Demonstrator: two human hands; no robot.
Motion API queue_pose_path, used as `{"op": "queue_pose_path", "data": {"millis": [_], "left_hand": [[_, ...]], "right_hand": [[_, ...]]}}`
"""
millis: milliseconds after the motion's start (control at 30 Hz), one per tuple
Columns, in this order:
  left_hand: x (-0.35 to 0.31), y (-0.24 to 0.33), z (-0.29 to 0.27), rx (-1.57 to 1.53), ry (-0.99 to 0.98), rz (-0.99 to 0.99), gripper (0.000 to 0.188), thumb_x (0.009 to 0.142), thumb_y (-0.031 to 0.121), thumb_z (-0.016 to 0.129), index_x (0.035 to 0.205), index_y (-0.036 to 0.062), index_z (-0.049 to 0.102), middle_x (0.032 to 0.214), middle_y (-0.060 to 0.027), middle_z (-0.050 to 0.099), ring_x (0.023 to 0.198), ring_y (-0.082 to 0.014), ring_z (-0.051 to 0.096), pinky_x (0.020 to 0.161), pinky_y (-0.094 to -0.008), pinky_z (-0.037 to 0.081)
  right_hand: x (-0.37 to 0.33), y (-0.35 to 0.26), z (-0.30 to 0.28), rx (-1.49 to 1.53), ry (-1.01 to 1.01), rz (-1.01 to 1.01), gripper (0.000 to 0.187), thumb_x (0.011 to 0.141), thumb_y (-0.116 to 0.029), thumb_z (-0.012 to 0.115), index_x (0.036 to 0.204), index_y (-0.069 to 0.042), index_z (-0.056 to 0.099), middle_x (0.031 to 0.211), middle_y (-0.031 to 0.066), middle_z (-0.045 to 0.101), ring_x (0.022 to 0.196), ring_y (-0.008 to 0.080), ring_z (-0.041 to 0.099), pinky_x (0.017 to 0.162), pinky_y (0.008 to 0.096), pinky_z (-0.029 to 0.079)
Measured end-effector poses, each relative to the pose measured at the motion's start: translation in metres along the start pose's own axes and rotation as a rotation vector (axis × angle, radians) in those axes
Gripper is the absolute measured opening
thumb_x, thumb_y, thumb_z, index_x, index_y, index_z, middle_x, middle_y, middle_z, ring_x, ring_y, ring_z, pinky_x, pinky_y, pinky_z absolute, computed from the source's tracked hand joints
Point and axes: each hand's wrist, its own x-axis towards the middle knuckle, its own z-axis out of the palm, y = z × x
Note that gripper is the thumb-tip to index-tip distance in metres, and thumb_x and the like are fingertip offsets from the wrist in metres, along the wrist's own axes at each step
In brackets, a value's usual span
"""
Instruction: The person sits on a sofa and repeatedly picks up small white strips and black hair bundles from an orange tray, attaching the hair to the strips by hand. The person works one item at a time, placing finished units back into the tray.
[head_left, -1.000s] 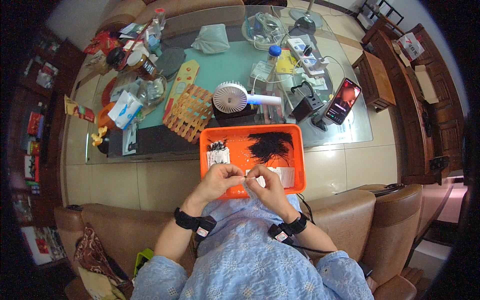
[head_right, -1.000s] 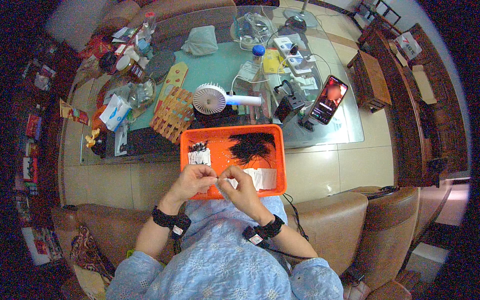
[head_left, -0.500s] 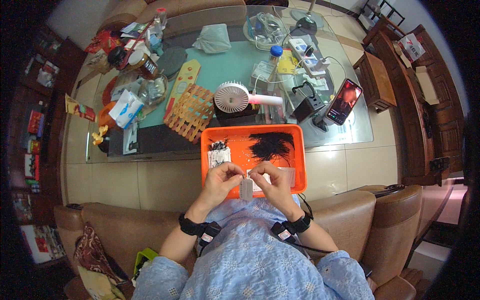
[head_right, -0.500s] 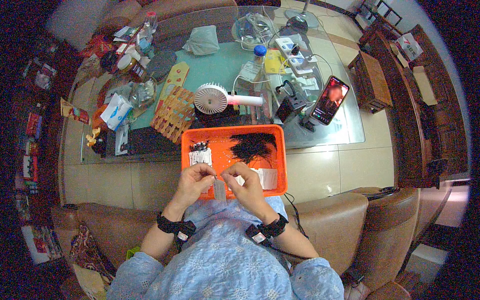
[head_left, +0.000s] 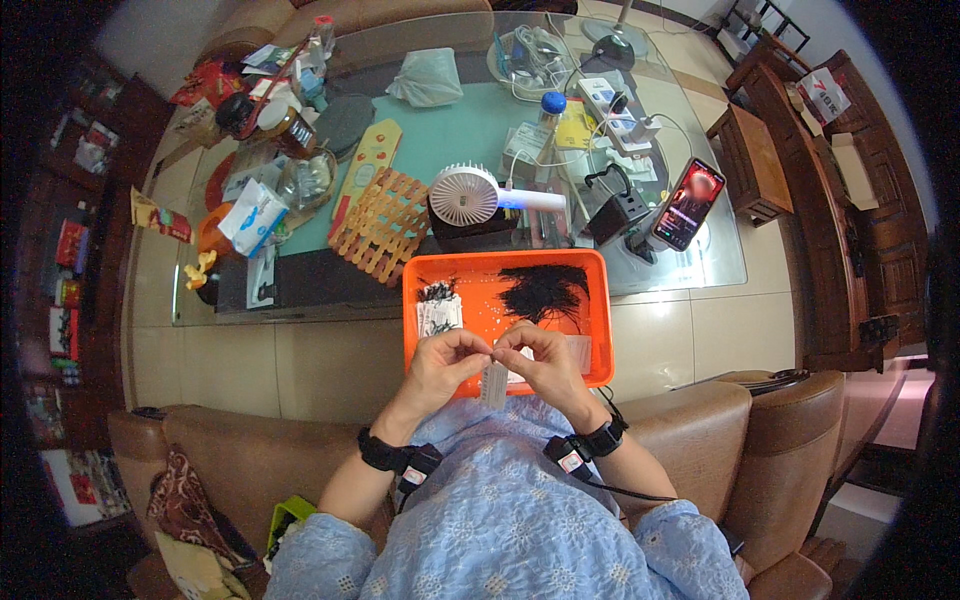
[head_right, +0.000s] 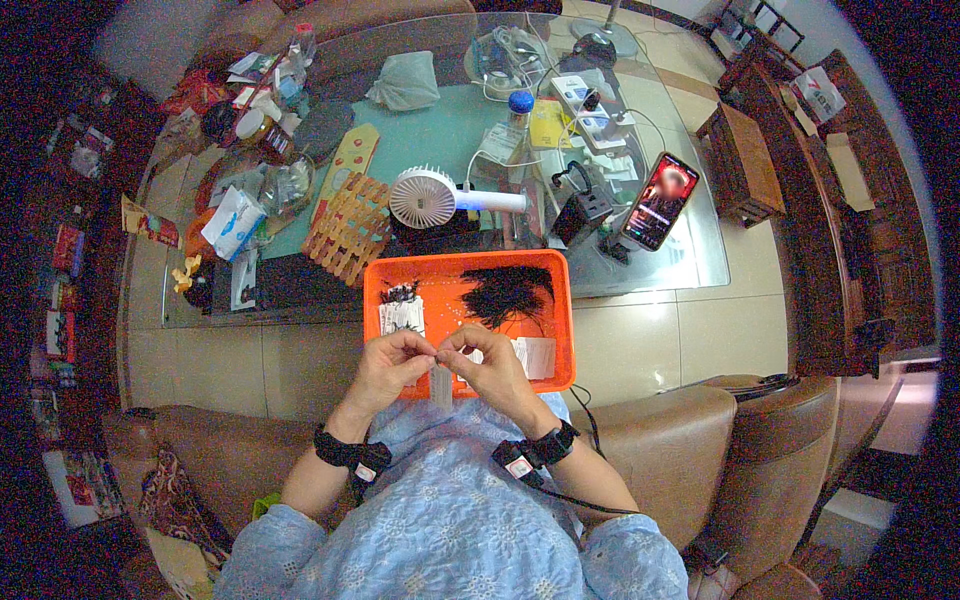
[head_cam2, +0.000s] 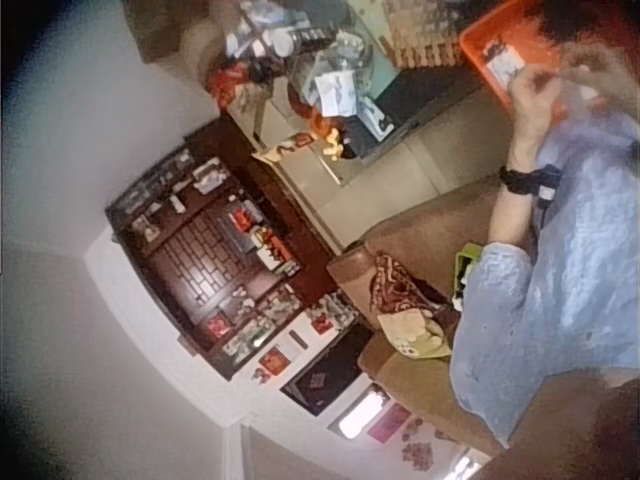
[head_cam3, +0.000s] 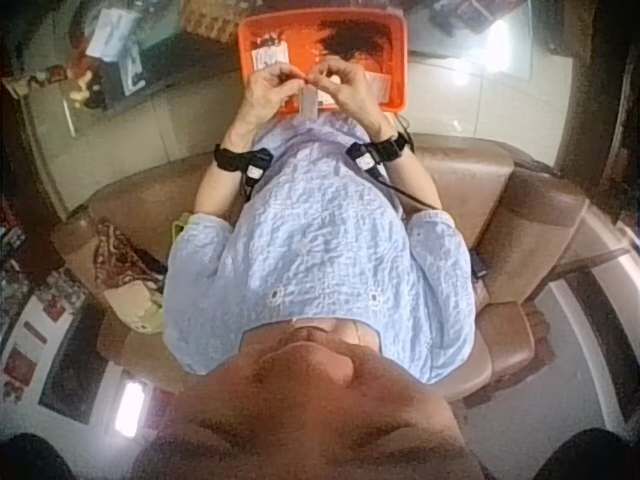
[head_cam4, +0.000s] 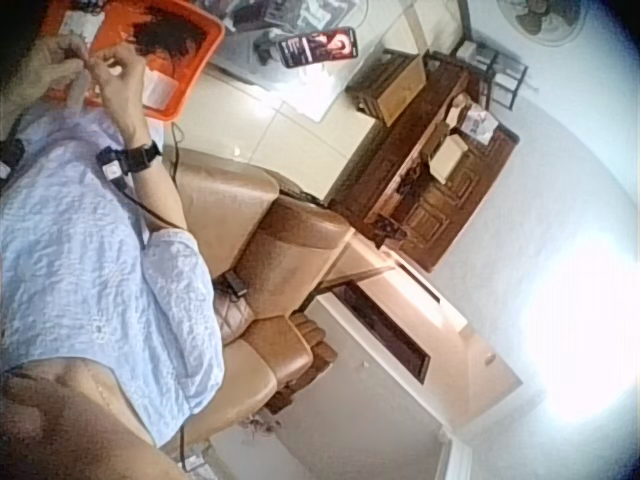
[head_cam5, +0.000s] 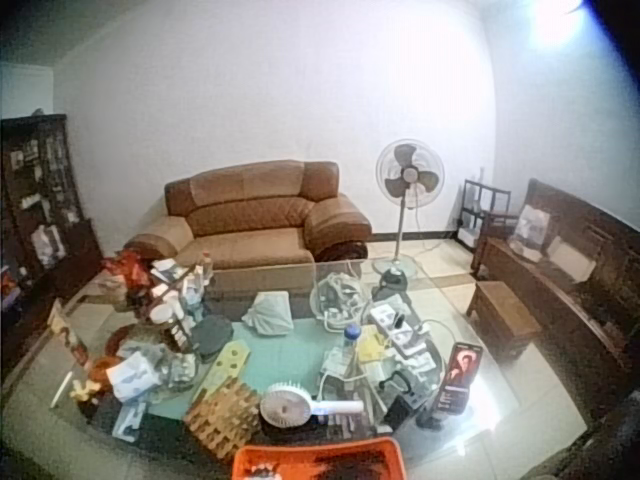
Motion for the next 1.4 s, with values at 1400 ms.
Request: {"op": "queue_pose_path", "data": {"millis": [1400], "left_hand": [[-0.02, -0.012, 0.021, -0.04, 0.11, -0.018, 0.035, 0.083, -0.005, 0.062, 0.115, -0.003, 0.049, 0.092, -0.0072, 0.063, 0.083, -0.0093, 0.061, 0.073, -0.0212, 0.05]], "right_hand": [[-0.022, 0.014, 0.02, 0.248, 0.133, 0.143, 0.011, 0.084, -0.011, 0.068, 0.084, -0.001, 0.065, 0.086, 0.0018, 0.059, 0.08, 0.0107, 0.055, 0.074, 0.0254, 0.044]]}}
